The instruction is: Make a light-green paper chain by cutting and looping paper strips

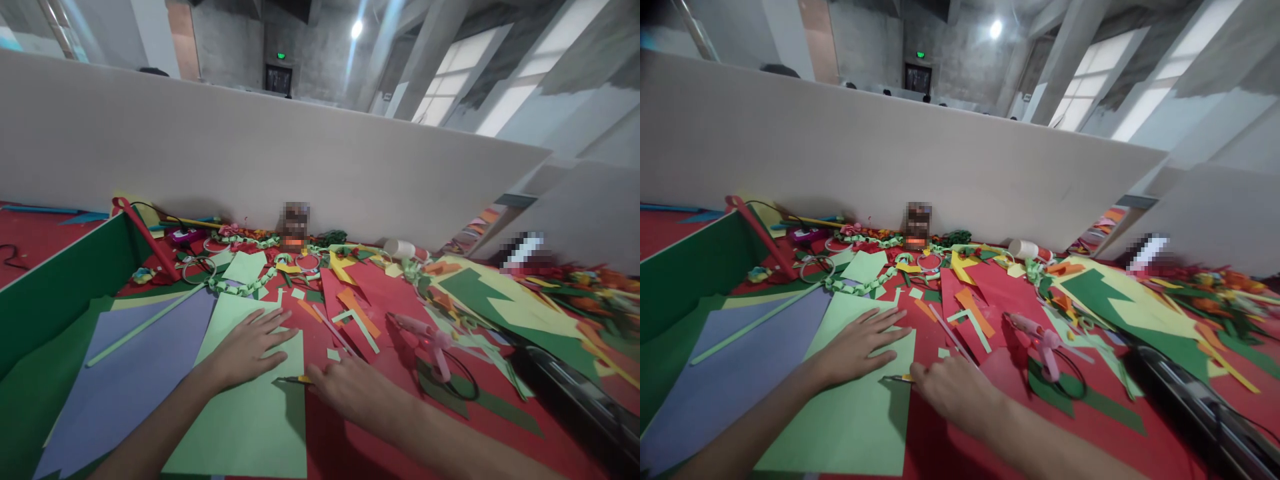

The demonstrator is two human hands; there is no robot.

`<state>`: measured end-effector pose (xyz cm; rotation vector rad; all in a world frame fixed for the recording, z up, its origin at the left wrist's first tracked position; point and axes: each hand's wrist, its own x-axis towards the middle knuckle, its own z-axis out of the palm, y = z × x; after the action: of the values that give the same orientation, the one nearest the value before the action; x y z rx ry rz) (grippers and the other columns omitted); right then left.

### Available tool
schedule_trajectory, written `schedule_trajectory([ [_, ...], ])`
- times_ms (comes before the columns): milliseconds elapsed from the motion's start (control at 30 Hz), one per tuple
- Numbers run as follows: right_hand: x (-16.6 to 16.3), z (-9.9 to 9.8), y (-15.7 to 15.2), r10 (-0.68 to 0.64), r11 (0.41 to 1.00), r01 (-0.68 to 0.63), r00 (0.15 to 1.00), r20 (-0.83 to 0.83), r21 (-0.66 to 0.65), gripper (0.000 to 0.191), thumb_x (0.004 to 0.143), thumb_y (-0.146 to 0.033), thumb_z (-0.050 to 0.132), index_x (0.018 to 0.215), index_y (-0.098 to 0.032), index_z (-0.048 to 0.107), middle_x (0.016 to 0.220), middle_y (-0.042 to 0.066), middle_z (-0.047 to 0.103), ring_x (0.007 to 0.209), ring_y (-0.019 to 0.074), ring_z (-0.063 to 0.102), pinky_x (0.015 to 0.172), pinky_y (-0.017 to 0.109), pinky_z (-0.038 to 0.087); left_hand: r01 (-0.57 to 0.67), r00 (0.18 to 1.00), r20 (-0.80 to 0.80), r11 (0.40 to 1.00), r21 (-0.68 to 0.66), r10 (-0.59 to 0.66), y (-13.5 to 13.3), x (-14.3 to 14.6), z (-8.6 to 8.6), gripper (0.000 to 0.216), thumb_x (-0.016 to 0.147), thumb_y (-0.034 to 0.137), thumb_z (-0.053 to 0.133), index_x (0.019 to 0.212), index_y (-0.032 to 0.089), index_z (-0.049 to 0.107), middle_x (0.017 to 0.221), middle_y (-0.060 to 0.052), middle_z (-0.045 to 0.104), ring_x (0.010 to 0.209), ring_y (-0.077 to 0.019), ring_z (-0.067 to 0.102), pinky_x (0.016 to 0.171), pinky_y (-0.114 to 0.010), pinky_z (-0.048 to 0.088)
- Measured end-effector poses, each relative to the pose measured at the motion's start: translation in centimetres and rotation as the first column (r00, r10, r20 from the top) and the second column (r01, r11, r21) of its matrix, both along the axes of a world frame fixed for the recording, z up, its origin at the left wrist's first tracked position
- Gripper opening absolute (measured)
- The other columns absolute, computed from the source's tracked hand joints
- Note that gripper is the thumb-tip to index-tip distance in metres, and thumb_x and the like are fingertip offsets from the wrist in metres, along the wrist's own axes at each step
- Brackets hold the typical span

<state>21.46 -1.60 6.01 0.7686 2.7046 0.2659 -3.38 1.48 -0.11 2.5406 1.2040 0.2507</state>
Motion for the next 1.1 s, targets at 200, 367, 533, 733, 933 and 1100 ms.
schedule_trajectory([
  [200,0.5,-0.3,0.4,0.055,0.998,-0.054,0.998,-0.022,0.02,0.014,0.094,-0.019,0.066,0.1,-0.02,0.053,0.066,-0.001,0.07,0.054,0.0215,0.071,0.042,0.034,0.028,0.0,1.0,0.008,1.0,0.003,0.0,0.0,-0.1,-0.1,0.051,0.103,0.06,0.038,0.151,0.043,0.043,0.167,0.002,0.027,0.153,-0.0222,0.029,0.123,-0.044,0.018],
  [367,0.8,0.3,0.4,0.074,0.997,-0.074,0.997,0.015,0.022,0.016,0.092,-0.014,0.065,0.098,-0.02,0.052,0.065,-0.002,0.069,0.051,0.0203,0.068,0.042,0.035,0.024,-0.003,1.0,0.03,1.0,0.01,0.003,-0.1,-0.1,-0.1,0.05,0.103,0.059,0.04,0.151,0.042,0.045,0.167,0.002,0.029,0.152,-0.0234,0.03,0.123,-0.043,0.018],
  [533,1.5,0.5,0.7,0.096,0.995,-0.095,0.995,-0.001,0.03,0.013,0.094,-0.016,0.063,0.096,-0.02,0.05,0.064,-0.002,0.068,0.05,0.0186,0.067,0.042,0.036,0.018,-0.003,0.998,0.057,1.0,0.008,0.002,-0.1,-0.1,-0.1,0.05,0.103,0.059,0.04,0.15,0.043,0.046,0.167,0.002,0.029,0.152,-0.0241,0.031,0.123,-0.044,0.018],
  [733,2.4,0.0,0.9,0.101,0.994,-0.1,0.995,-0.011,0.033,0.014,0.097,-0.02,0.062,0.095,-0.021,0.048,0.066,-0.001,0.068,0.053,0.0183,0.067,0.043,0.034,0.013,-0.001,0.999,0.05,1.0,0.002,0.001,-0.1,-0.1,-0.1,0.05,0.103,0.058,0.04,0.15,0.042,0.046,0.167,0.001,0.029,0.153,-0.024,0.03,0.123,-0.044,0.018],
  [933,3.7,0.1,0.8,0.09,0.994,-0.089,0.996,-0.01,0.065,0.015,0.097,-0.018,0.061,0.095,-0.021,0.046,0.058,-0.003,0.064,0.046,0.017,0.064,0.043,0.034,0.01,-0.001,0.999,0.053,1.0,0.001,0.001,-0.1,-0.1,0.0,0.05,0.103,0.058,0.04,0.15,0.042,0.045,0.167,0.002,0.028,0.153,-0.0237,0.029,0.123,-0.044,0.019],
  [1100,4.5,0.5,0.3,0.081,0.994,-0.08,0.997,-0.019,0.07,0.019,0.093,-0.013,0.062,0.094,-0.021,0.045,0.059,-0.003,0.064,0.044,0.0168,0.063,0.044,0.035,0.008,0.005,0.998,0.066,1.0,-0.003,-0.005,-0.1,-0.1,0.1,0.05,0.103,0.057,0.042,0.15,0.042,0.045,0.166,0.001,0.03,0.153,-0.0243,0.03,0.123,-0.045,0.019],
])
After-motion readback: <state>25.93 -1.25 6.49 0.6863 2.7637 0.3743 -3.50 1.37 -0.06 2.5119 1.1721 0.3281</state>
